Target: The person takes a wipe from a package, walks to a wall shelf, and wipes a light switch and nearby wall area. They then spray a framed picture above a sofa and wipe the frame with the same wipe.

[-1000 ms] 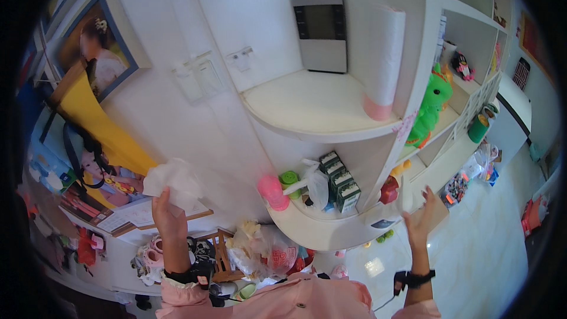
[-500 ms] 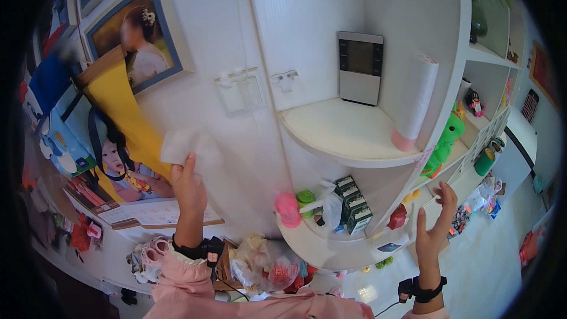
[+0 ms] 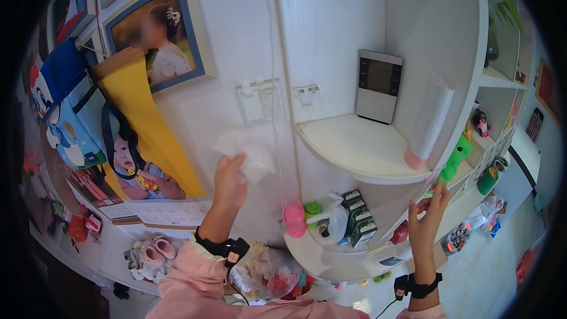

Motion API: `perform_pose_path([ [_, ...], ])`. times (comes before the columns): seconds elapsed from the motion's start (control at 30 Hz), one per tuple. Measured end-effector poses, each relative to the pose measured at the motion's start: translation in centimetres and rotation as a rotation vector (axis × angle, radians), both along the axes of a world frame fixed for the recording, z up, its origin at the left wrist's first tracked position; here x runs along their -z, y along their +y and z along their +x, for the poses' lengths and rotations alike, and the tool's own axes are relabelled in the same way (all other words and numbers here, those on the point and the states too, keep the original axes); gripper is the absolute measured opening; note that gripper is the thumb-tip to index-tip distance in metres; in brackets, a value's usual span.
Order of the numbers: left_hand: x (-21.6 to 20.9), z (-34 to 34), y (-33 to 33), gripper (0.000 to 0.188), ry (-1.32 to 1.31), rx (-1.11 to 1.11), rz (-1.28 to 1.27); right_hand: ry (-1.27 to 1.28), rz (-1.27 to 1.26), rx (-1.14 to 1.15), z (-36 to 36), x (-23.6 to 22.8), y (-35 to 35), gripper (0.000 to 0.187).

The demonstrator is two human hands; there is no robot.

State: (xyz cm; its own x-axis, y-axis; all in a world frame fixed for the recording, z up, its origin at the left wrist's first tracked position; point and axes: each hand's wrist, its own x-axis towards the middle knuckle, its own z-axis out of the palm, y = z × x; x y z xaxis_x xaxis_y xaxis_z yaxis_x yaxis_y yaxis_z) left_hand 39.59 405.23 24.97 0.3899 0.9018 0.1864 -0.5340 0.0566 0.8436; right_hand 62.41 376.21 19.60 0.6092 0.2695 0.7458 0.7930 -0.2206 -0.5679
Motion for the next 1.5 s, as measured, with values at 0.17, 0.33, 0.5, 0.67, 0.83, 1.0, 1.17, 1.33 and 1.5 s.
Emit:
perform_pose_path([
  [0.17, 0.1, 4.2, 1.4, 0.025, -0.278, 0.323, -0.201, -0.011, 0.007, -0.002, 0.2, 0.3, 0.4, 0.077],
  [0.33, 0.2, 6.3, 2.2, 0.031, -0.384, 0.383, -0.229, 0.002, 0.021, 0.023, 0.1, 0.3, 0.8, 0.078],
  [0.5, 0.6, 6.6, 2.1, 0.034, -0.434, 0.409, -0.284, 0.011, 0.026, 0.042, 0.0, 0.2, 1.0, 0.074],
  [0.67, -0.2, 6.3, 1.8, 0.033, -0.462, 0.408, -0.348, 0.017, 0.037, 0.050, 0.0, 0.2, 1.1, 0.074],
  [0.83, -1.2, 4.4, -0.5, 0.035, -0.320, 0.161, -0.136, 0.018, 0.055, 0.025, 0.0, 0.3, 1.1, 0.074],
  [1.0, -1.6, 3.6, -0.5, 0.036, -0.011, -0.215, 0.380, -0.008, 0.048, 0.030, 0.1, 0.5, 1.1, 0.080],
  [1.17, -1.6, 5.0, 1.5, 0.049, 0.476, -0.742, 1.084, -0.002, 0.072, 0.022, 0.2, 0.7, 1.2, 0.080],
  [1.33, -2.4, 7.1, 3.9, 0.054, 0.815, -0.863, 1.482, 0.019, 0.079, 0.026, 0.2, 0.8, 1.2, 0.079],
  [1.5, -1.9, 7.2, 4.5, 0.055, 0.946, -0.780, 1.558, 0.044, 0.085, 0.001, 0.0, 1.0, 1.2, 0.078],
])
